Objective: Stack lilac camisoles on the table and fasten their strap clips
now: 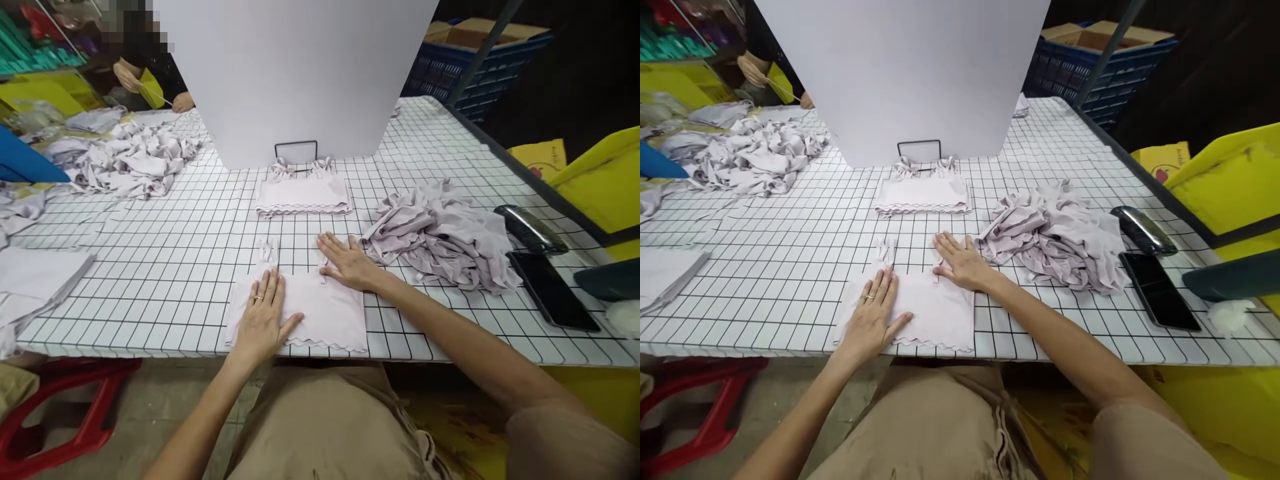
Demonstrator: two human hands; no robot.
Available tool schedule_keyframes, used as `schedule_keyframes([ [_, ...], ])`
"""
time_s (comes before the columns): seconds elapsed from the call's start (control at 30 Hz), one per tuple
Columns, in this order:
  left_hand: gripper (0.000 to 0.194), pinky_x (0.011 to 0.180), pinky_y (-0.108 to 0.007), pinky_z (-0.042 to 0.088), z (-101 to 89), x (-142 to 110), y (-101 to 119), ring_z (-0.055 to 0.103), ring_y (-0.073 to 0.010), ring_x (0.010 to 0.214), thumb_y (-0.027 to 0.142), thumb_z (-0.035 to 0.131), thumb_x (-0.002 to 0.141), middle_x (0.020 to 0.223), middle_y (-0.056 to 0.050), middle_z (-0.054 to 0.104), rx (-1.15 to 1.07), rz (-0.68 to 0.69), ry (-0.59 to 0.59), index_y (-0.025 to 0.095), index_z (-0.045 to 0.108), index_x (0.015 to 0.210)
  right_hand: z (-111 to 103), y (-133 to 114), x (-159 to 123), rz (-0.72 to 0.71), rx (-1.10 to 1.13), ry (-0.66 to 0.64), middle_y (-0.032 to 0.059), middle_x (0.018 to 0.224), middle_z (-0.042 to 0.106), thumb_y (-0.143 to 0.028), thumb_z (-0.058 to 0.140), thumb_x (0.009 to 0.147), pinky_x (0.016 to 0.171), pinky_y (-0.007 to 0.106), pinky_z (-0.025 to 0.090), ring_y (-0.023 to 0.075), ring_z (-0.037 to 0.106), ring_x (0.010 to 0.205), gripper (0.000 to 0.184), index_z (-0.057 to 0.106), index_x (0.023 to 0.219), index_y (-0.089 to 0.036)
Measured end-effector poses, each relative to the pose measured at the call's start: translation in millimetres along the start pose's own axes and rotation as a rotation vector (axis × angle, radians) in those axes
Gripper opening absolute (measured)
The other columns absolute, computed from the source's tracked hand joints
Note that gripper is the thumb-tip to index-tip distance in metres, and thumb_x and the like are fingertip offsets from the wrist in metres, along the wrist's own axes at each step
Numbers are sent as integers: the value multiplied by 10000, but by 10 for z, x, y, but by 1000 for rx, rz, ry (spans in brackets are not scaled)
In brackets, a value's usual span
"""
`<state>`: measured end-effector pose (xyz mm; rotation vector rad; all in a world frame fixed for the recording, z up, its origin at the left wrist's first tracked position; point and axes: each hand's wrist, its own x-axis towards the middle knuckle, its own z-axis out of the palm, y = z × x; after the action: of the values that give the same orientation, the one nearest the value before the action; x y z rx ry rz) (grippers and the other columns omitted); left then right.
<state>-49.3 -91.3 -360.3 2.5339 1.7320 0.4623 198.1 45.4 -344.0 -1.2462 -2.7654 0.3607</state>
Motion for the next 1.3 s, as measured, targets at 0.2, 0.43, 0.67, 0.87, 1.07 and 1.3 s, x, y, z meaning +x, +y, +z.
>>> schedule_keyframes([
  [0.2, 712, 1256, -596, 179, 21, 90, 299, 39, -318, 1576, 387, 304, 1066, 1703, -163, 65, -113, -136, 32, 179, -76, 1632, 101, -740, -356, -53, -14, 188, 150, 1690, 121, -528, 370, 1031, 1240, 651, 165, 308, 135, 1574, 816, -55, 1630, -173],
  [0.43, 805, 1198, -717, 170, 41, -179, -218, 146, -423, 1550, 582, 459, 984, 1672, -198, 206, -20, -404, 80, 227, 152, 1638, 378, -859, -1103, 19, -70, 88, 197, 1654, 234, -523, 408, 1023, 1137, 739, 287, 353, 214, 1553, 761, 173, 1615, -107],
  [0.67, 769, 1114, -816, 163, -48, -289, -715, 131, -502, 1527, 545, 478, 984, 1633, -277, 259, -30, -437, 207, 174, 245, 1616, -418, 65, -1155, 284, -11, 590, 156, 1270, 689, -252, 410, 1028, 1084, 550, 450, 289, 585, 1271, 369, 655, 1291, -171],
  [0.87, 536, 1154, -760, 225, -290, 23, -458, 434, -398, 1440, 525, 522, 975, 1473, -134, 575, -204, -115, 150, 282, 531, 1454, -886, 619, -710, 378, 334, 532, 94, 841, 719, -212, 687, 779, 1016, 590, 440, 296, 621, 990, 60, 709, 735, -177],
  [1.07, 434, 973, -552, 570, -891, 494, -326, 709, -336, 1126, 572, 611, 909, 1185, -102, 760, -459, -189, 155, 243, 750, 1154, -1636, 774, -665, 385, 588, 714, 29, 728, 664, -352, 520, 866, 624, 323, 534, 167, 608, 641, 208, 632, 890, -178],
  [1.3, 360, 845, -443, 625, -1490, 1430, 813, 756, -247, 836, 500, 698, 847, 910, -104, 791, -1106, -25, -40, 170, 764, 974, -2429, 163, -521, 262, 639, 765, -15, 627, 596, -335, 706, 707, 540, 252, 405, 118, 508, 575, 182, 643, 702, -164],
])
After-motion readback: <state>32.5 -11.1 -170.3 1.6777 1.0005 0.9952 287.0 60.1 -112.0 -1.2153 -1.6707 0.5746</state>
